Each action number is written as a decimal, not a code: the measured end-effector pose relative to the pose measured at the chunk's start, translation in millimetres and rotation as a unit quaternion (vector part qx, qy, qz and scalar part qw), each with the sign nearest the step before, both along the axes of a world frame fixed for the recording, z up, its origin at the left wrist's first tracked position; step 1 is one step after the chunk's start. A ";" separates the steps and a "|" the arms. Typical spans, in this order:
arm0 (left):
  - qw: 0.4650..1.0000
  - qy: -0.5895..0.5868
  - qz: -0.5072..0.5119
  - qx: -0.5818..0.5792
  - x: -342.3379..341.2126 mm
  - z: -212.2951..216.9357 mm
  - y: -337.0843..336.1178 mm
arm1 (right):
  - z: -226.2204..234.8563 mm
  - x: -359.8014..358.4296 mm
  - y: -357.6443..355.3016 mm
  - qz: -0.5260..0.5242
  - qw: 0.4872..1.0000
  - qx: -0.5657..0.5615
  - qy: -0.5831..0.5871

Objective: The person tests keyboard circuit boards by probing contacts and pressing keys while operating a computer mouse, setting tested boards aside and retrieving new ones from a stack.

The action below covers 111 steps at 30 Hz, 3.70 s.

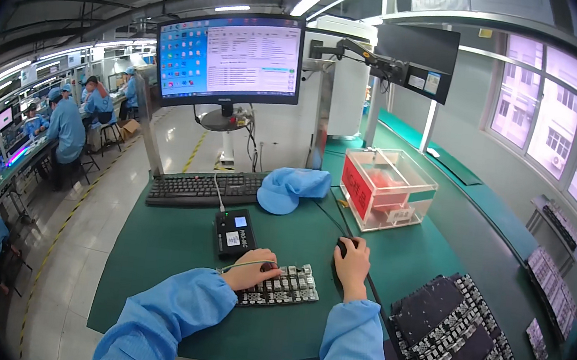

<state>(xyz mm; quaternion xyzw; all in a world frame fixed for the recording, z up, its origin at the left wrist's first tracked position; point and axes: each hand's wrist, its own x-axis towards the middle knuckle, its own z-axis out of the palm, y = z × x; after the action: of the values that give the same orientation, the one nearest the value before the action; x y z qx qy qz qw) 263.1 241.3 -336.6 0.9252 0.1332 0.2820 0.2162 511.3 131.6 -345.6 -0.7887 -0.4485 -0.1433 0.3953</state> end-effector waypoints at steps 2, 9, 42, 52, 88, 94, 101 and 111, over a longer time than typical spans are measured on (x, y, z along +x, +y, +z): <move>1.000 -0.017 0.000 0.009 -0.2 -3.6 0.1 | -3.1 1.7 -0.4 -0.011 1.000 -0.002 -0.006; 0.997 -0.028 0.000 -0.071 0.6 -3.5 1.9 | -0.4 4.0 4.3 -0.009 0.998 0.003 -0.063; 0.998 -0.015 0.027 -0.047 -0.7 -7.8 0.9 | 167.0 -249.6 -253.5 0.625 0.660 0.345 0.234; 0.996 -0.037 0.017 -0.082 1.1 -2.6 -2.0 | 163.8 -258.4 -263.2 0.545 0.733 0.343 0.218; 0.997 -0.039 0.026 -0.059 0.1 -1.0 -2.3 | 159.6 -251.4 -238.2 0.712 0.543 0.444 0.040; 0.999 -0.032 0.022 -0.033 1.1 -6.7 2.8 | 78.8 -216.8 -224.4 0.191 0.972 0.133 -0.017; 0.997 -0.057 0.021 -0.042 0.3 -8.4 -0.1 | -8.7 -131.9 -136.1 0.081 0.996 -0.036 -0.030; 0.997 -0.048 0.012 -0.060 -0.1 -6.7 0.5 | -7.6 -129.5 -86.7 0.102 0.993 -0.054 0.019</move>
<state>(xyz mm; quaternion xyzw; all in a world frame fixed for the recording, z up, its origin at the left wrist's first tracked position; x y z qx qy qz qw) 263.0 241.7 -343.3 0.8944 0.1501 0.3202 0.2739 381.8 44.9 -353.2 -0.7618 -0.5258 -0.0629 0.3732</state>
